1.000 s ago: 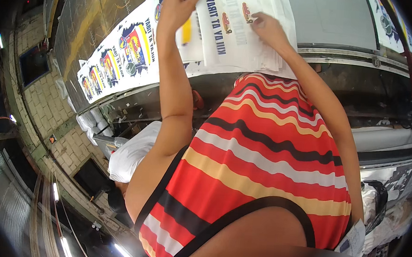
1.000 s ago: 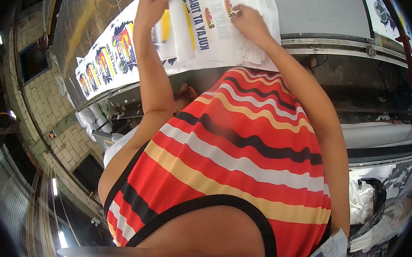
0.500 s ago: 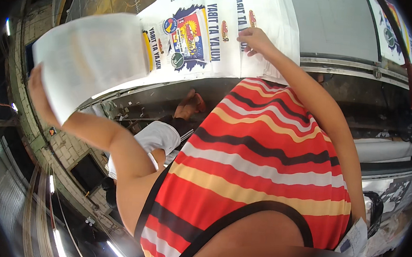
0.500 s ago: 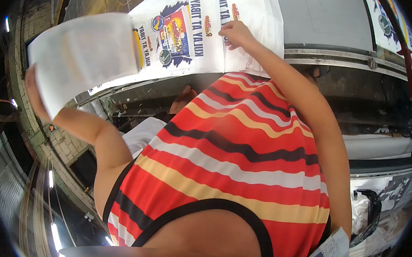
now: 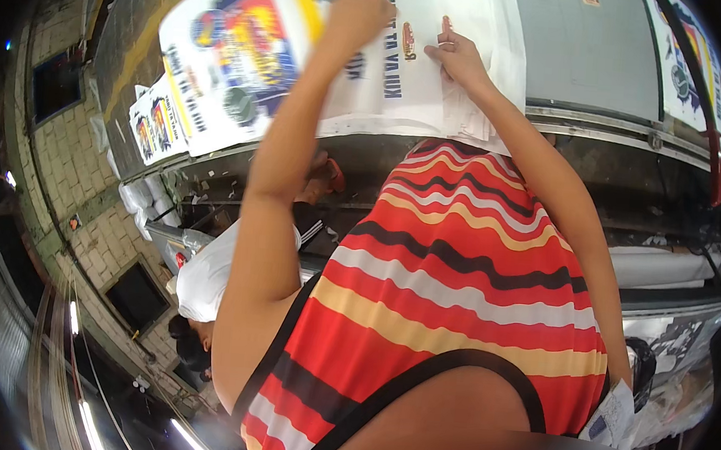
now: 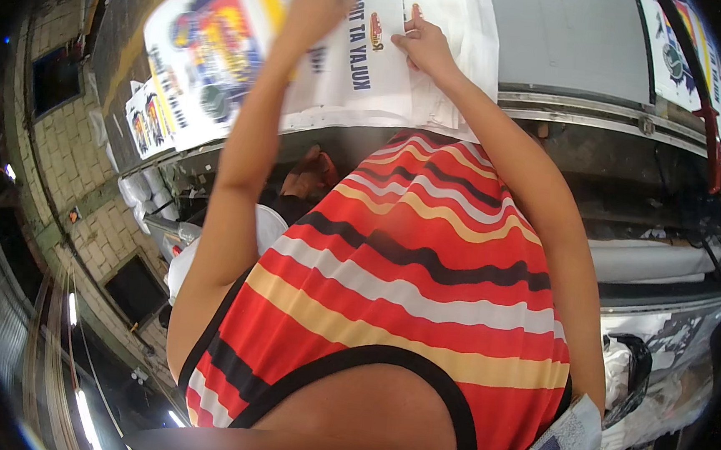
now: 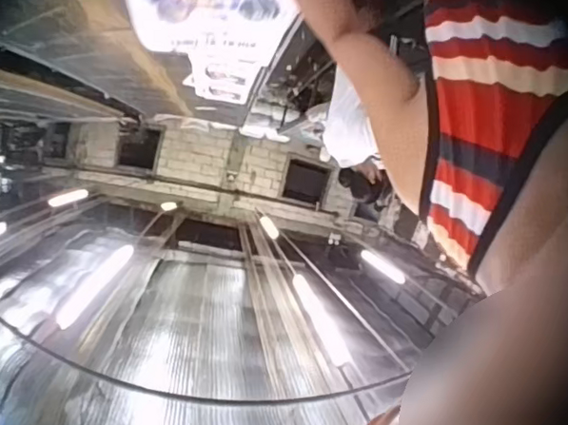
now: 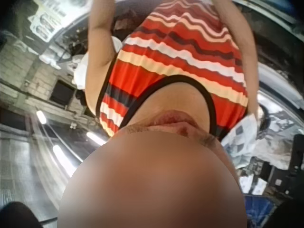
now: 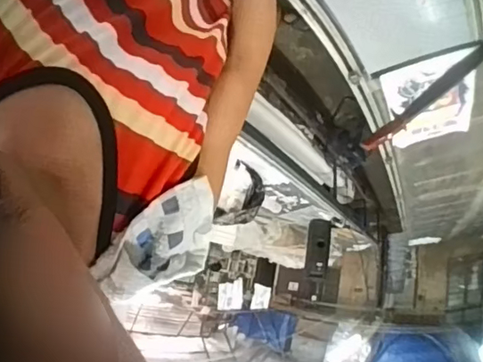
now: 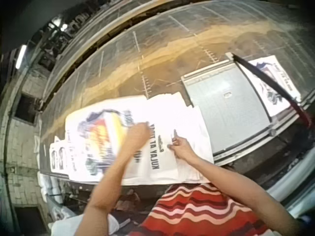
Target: Cutting individual printed graphics or stickers from a larger sheet using a paper cutter.
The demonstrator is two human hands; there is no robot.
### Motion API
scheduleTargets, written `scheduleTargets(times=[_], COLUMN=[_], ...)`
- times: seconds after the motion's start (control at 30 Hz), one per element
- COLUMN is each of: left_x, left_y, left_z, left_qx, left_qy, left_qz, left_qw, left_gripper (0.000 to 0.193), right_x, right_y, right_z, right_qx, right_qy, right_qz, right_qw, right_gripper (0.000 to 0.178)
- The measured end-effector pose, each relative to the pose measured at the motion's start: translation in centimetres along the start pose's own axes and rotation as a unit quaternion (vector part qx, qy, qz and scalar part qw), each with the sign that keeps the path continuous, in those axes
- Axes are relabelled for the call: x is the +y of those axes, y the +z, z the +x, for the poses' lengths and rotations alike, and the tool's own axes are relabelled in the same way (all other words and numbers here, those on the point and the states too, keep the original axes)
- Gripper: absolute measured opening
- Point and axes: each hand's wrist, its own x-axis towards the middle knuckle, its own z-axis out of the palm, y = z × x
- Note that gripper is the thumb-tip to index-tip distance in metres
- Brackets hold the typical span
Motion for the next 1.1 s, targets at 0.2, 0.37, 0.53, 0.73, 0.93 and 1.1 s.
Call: scheduleTargets(times=[0.2,0.37,0.53,0.73,0.93,1.1], left_x=[4.4,3.0,3.0,3.2,3.2,3.9], left_y=[10.4,10.5,9.1,8.6,8.8,8.9], left_z=[0.8,1.0,0.1,-0.3,-0.2,-0.4], left_qx=[-0.039,-0.061,-0.096,-0.102,-0.092,-0.065], left_qy=[-0.065,-0.094,-0.12,-0.137,-0.142,-0.161], left_qz=[-0.073,-0.18,-0.246,-0.271,-0.279,-0.301], left_qw=[0.994,0.977,0.957,0.947,0.945,0.938], left_gripper=[0.033,0.043,0.044,0.042,0.043,0.042], right_x=[1.0,0.5,0.3,0.5,0.8,0.5], right_y=[-0.8,-0.5,-0.6,-0.8,-0.8,-0.6], right_z=[-0.9,-1.1,-1.3,-1.2,-1.2,-1.2], right_qx=[0.005,-0.005,-0.002,-0.021,-0.031,-0.018], right_qy=[0.028,0.059,0.046,0.054,0.046,0.053], right_qz=[-0.009,-0.007,0.015,0.018,0.008,0.005], right_qw=[1.0,0.998,0.999,0.998,0.998,0.998], right_gripper=[0.034,0.033,0.033,0.035,0.036,0.036])
